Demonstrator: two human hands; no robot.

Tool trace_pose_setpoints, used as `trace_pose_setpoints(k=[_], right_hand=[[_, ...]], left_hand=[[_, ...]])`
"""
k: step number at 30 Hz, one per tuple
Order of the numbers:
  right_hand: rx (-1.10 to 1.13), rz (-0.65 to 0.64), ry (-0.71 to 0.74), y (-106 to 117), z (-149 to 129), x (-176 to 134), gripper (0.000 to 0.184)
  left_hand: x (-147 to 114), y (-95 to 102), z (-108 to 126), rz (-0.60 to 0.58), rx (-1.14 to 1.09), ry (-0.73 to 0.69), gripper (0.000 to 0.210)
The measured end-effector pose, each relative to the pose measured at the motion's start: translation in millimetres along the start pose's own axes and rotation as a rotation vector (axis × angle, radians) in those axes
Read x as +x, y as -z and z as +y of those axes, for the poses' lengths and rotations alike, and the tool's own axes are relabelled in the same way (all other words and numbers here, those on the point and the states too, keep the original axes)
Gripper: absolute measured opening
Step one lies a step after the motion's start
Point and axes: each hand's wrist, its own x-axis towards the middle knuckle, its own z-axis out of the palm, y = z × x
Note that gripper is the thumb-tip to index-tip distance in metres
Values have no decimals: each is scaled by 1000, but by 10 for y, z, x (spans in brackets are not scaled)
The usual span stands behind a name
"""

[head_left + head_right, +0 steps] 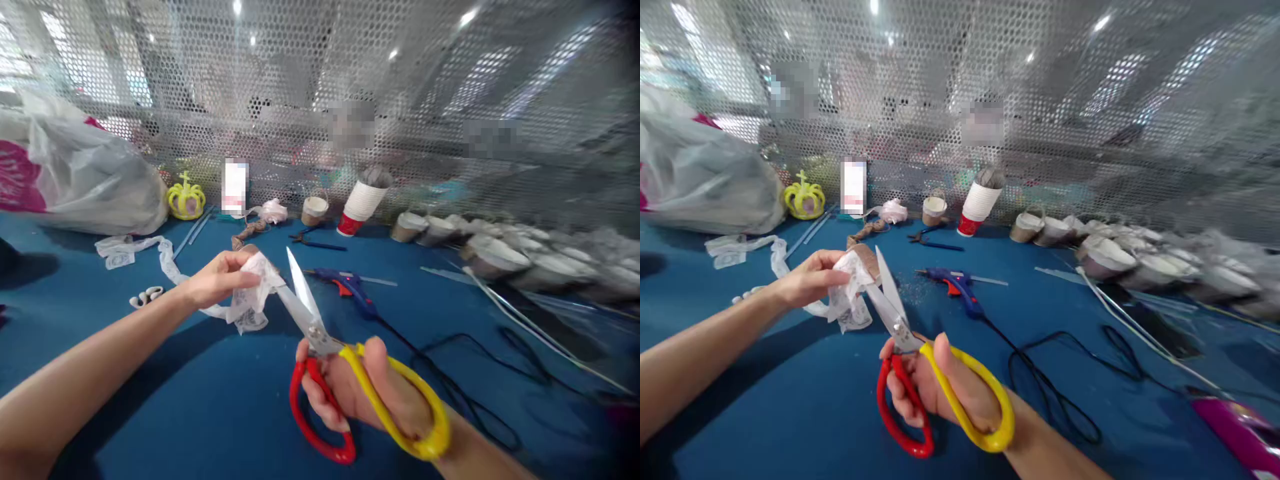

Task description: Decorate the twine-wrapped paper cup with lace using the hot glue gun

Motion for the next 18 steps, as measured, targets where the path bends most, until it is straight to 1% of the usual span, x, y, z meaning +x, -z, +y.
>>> trace_pose_setpoints(k=[6, 10, 14, 18], right_hand=[[26, -5, -23, 8, 26, -14, 67], [19, -25, -19, -5, 12, 10, 69], [4, -11, 10, -13, -12, 9, 72], [6, 9, 23, -16, -20, -1, 70]], left_hand=[[-36, -2, -27, -107, 95, 33, 24], [-29, -9, -28, -176, 140, 55, 27], [-34, -14, -30, -156, 132, 83, 26], [-46, -32, -17, -145, 169, 113, 27]])
